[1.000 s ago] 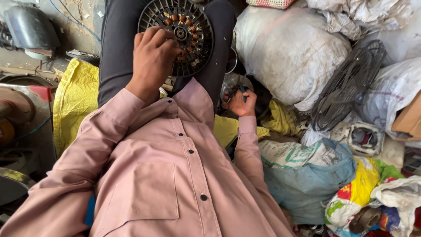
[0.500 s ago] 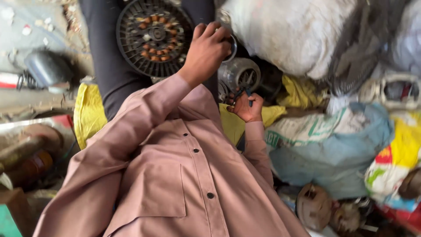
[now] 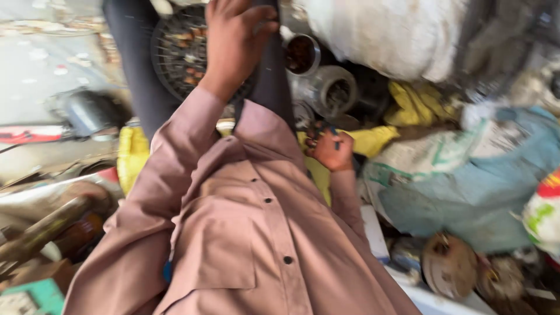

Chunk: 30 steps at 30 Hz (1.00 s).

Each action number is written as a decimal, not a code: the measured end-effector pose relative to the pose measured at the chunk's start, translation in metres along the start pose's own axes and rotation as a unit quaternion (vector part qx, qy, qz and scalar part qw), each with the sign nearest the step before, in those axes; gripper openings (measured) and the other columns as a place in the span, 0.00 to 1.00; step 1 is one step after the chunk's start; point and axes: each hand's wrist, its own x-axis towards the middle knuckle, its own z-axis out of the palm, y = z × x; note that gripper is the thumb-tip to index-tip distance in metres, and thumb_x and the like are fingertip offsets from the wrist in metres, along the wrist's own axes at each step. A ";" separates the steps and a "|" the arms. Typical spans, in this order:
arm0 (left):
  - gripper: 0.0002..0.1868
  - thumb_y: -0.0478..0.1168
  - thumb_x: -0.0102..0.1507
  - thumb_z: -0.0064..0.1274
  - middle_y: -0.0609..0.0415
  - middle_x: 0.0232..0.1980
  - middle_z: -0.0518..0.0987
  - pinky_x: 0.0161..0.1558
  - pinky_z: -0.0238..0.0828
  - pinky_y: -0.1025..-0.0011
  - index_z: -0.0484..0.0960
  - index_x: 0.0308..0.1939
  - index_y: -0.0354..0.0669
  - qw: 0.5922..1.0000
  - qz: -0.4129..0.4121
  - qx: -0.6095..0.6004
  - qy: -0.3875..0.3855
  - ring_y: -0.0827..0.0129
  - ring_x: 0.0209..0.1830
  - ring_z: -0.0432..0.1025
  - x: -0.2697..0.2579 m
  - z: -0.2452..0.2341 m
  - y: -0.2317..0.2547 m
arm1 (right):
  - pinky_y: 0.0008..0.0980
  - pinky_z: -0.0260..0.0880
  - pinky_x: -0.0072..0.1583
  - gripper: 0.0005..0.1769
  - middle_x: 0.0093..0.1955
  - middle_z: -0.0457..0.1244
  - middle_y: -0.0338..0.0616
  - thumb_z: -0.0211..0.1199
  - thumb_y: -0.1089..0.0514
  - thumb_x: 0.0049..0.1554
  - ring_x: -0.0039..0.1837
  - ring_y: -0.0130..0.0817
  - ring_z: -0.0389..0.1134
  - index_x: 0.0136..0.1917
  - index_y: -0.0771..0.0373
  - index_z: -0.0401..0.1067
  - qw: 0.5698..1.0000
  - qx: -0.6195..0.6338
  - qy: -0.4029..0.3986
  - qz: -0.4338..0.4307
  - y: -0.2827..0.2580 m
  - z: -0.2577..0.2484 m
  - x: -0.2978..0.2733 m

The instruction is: The person sits on the floor and uses pliers to adjust or remove components from a circular motor part held on their lap. They repeatedly reposition the part and apply the tool to different slots around the circumference.

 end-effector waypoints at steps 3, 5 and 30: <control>0.09 0.43 0.69 0.67 0.54 0.60 0.77 0.62 0.59 0.52 0.88 0.50 0.46 0.999 -0.041 0.014 0.001 0.53 0.64 0.68 -0.023 -0.074 -0.015 | 0.46 0.60 0.56 0.31 0.56 0.59 0.48 0.60 0.49 0.43 0.56 0.46 0.59 0.61 0.56 0.67 1.000 -0.019 -0.009 0.012 -0.003 0.014 0.009; 0.08 0.40 0.69 0.64 0.51 0.69 0.73 0.67 0.58 0.51 0.88 0.51 0.47 0.998 -0.029 0.042 -0.043 0.50 0.73 0.63 -0.038 -0.108 -0.022 | 0.45 0.60 0.57 0.30 0.56 0.59 0.49 0.59 0.49 0.44 0.56 0.45 0.59 0.61 0.57 0.66 0.999 -0.041 -0.026 0.007 -0.007 0.027 0.013; 0.12 0.50 0.74 0.54 0.58 0.86 0.56 0.84 0.32 0.46 0.89 0.39 0.59 0.922 0.187 0.268 -0.207 0.57 0.89 0.44 -0.055 -0.073 -0.047 | 0.44 0.60 0.58 0.31 0.55 0.57 0.49 0.59 0.50 0.44 0.56 0.42 0.58 0.61 0.57 0.62 0.997 -0.071 -0.026 -0.017 -0.001 0.063 0.024</control>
